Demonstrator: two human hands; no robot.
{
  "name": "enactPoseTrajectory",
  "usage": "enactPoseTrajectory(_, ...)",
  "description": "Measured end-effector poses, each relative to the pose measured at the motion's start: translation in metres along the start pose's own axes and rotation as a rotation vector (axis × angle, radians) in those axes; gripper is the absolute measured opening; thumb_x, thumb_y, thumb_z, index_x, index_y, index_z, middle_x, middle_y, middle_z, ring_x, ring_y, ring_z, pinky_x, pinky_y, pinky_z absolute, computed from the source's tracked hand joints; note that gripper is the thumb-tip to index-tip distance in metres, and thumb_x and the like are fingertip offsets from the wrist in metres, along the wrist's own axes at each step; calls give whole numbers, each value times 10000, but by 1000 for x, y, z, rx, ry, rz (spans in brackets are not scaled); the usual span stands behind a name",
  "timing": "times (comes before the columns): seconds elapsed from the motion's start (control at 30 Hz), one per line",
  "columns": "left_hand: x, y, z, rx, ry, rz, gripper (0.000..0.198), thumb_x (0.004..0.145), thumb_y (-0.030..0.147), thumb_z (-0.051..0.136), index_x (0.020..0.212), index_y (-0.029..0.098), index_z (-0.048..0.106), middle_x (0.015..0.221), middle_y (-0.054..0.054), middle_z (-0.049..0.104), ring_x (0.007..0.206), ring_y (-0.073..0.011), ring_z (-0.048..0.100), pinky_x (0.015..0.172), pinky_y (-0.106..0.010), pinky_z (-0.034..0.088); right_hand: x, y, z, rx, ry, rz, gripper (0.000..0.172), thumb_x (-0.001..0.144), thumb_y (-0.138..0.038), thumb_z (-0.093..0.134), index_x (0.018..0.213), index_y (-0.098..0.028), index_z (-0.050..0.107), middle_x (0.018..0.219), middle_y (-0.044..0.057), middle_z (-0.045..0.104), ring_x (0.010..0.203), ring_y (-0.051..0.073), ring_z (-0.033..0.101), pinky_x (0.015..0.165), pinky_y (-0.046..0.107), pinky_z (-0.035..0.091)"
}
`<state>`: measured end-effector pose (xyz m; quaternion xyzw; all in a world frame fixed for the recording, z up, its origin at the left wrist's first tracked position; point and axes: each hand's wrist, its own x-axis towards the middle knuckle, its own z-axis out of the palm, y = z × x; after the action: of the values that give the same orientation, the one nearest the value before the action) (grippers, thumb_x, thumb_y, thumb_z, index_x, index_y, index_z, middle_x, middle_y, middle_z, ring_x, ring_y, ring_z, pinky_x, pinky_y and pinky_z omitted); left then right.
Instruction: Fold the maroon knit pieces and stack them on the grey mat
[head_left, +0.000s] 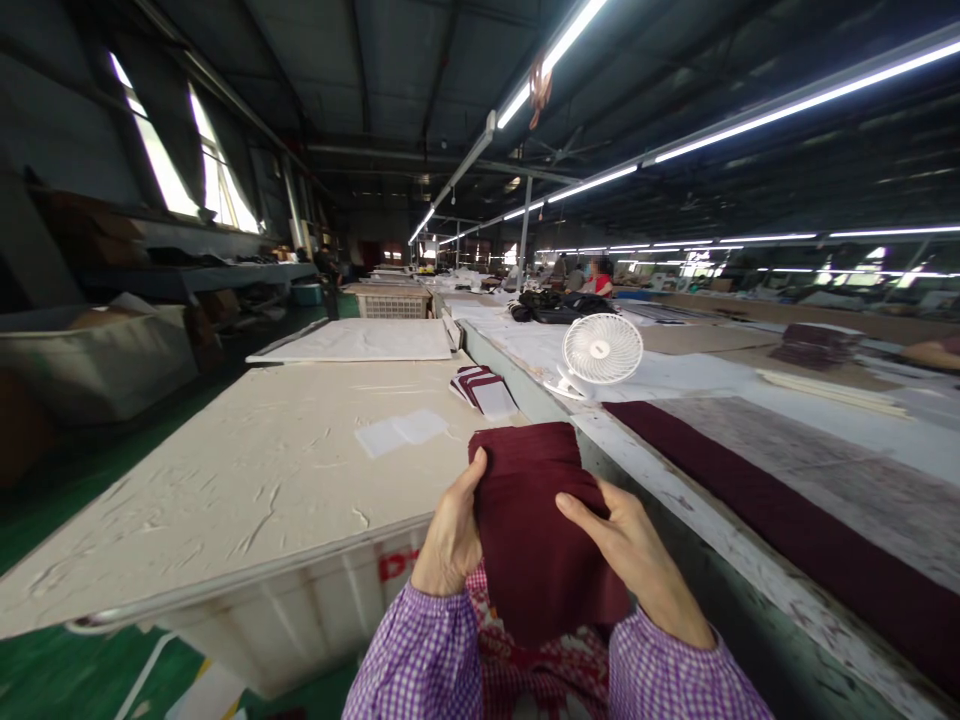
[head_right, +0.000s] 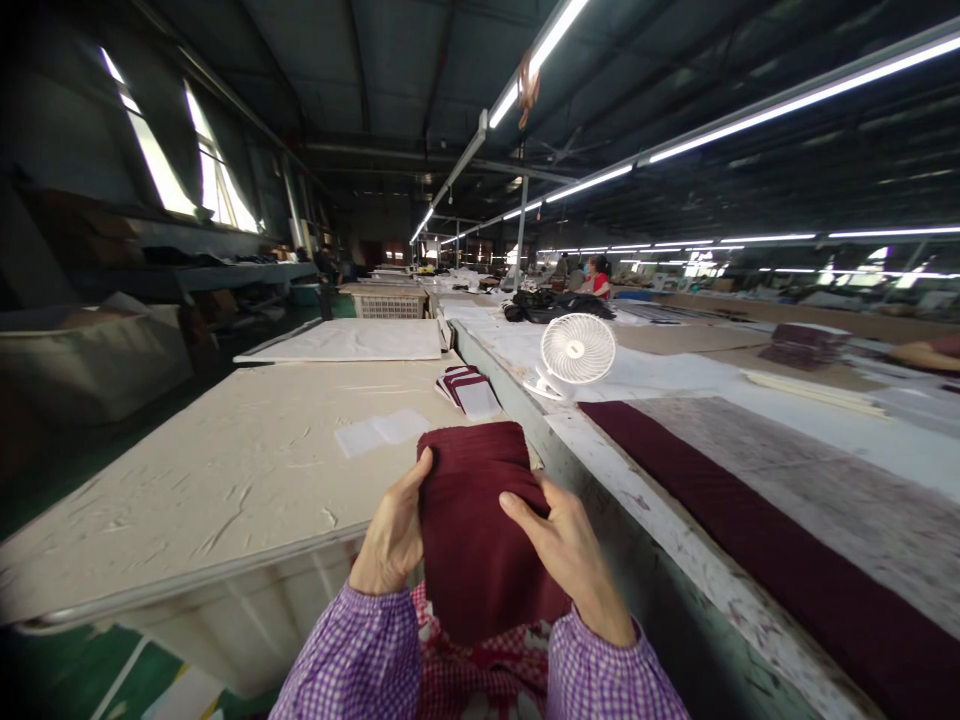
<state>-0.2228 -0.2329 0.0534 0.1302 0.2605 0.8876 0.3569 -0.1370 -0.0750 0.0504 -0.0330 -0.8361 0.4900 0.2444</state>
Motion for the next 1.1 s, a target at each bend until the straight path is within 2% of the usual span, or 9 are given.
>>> enactPoseTrajectory(0.27, 2, 1, 0, -49, -5, -37, 385, 846, 349, 579, 1072, 43, 638, 984, -160, 713, 1030, -287, 634, 1007, -399, 449, -1, -3, -2, 4, -6, -11, 330, 837, -445, 570, 1037, -195, 651, 1003, 65, 709, 934, 250, 647, 857, 366, 513)
enactPoseTrajectory(0.37, 1, -2, -1, 10, -32, 33, 399, 803, 395, 637, 1046, 80, 661, 998, -137, 714, 1026, -275, 637, 994, -372, 459, -1, -3, -2, -1, 27, -16, 334, 831, -442, 576, 1036, -190, 650, 1016, 67, 708, 959, 257, 641, 884, 376, 503)
enactPoseTrajectory(0.47, -2, -6, -3, 181, -98, 142, 384, 662, 265, 785, 994, 104, 679, 976, -122, 721, 969, -274, 658, 933, -353, 496, -1, -1, -1, 3, 29, -17, 341, 827, -444, 579, 1043, -186, 638, 1010, 68, 709, 931, 257, 648, 848, 367, 516)
enactPoseTrajectory(0.57, -3, -9, -7, 315, -96, 164, 359, 593, 110, 798, 933, 112, 683, 905, -106, 733, 847, -252, 687, 834, -343, 534, 0, 4, -1, -14, 13, -17, 336, 831, -452, 574, 1035, -189, 619, 984, 67, 707, 903, 253, 651, 841, 375, 513)
enactPoseTrajectory(0.67, -2, -10, -9, 321, -74, 165, 323, 619, 92, 761, 930, 114, 677, 883, -100, 734, 786, -233, 691, 774, -325, 542, 1, 10, -2, -79, 93, -47, 371, 800, -438, 613, 1082, -200, 579, 1074, 74, 668, 1020, 264, 606, 934, 410, 457)
enactPoseTrajectory(0.77, -3, -9, -9, 341, -113, 136, 366, 622, 89, 748, 978, 102, 666, 924, -119, 727, 805, -240, 686, 765, -320, 536, 2, 12, -2, -76, 175, -101, 459, 773, -416, 647, 1182, -248, 525, 1243, 55, 574, 1174, 255, 510, 1000, 399, 404)
enactPoseTrajectory(0.9, -8, -8, -7, 372, -124, 103, 384, 619, 93, 746, 995, 95, 667, 929, -125, 725, 822, -243, 681, 788, -323, 526, -2, 4, -4, 28, 120, -54, 467, 771, -435, 648, 1186, -261, 523, 1238, 45, 575, 1113, 241, 560, 939, 364, 461)
enactPoseTrajectory(1.1, -4, -7, -8, 322, -26, 148, 342, 568, 76, 769, 898, 95, 679, 837, -109, 732, 730, -219, 680, 726, -309, 538, -4, -4, -2, 95, 41, -1, 407, 799, -427, 628, 1150, -231, 563, 1114, 44, 656, 1002, 234, 620, 883, 347, 494)
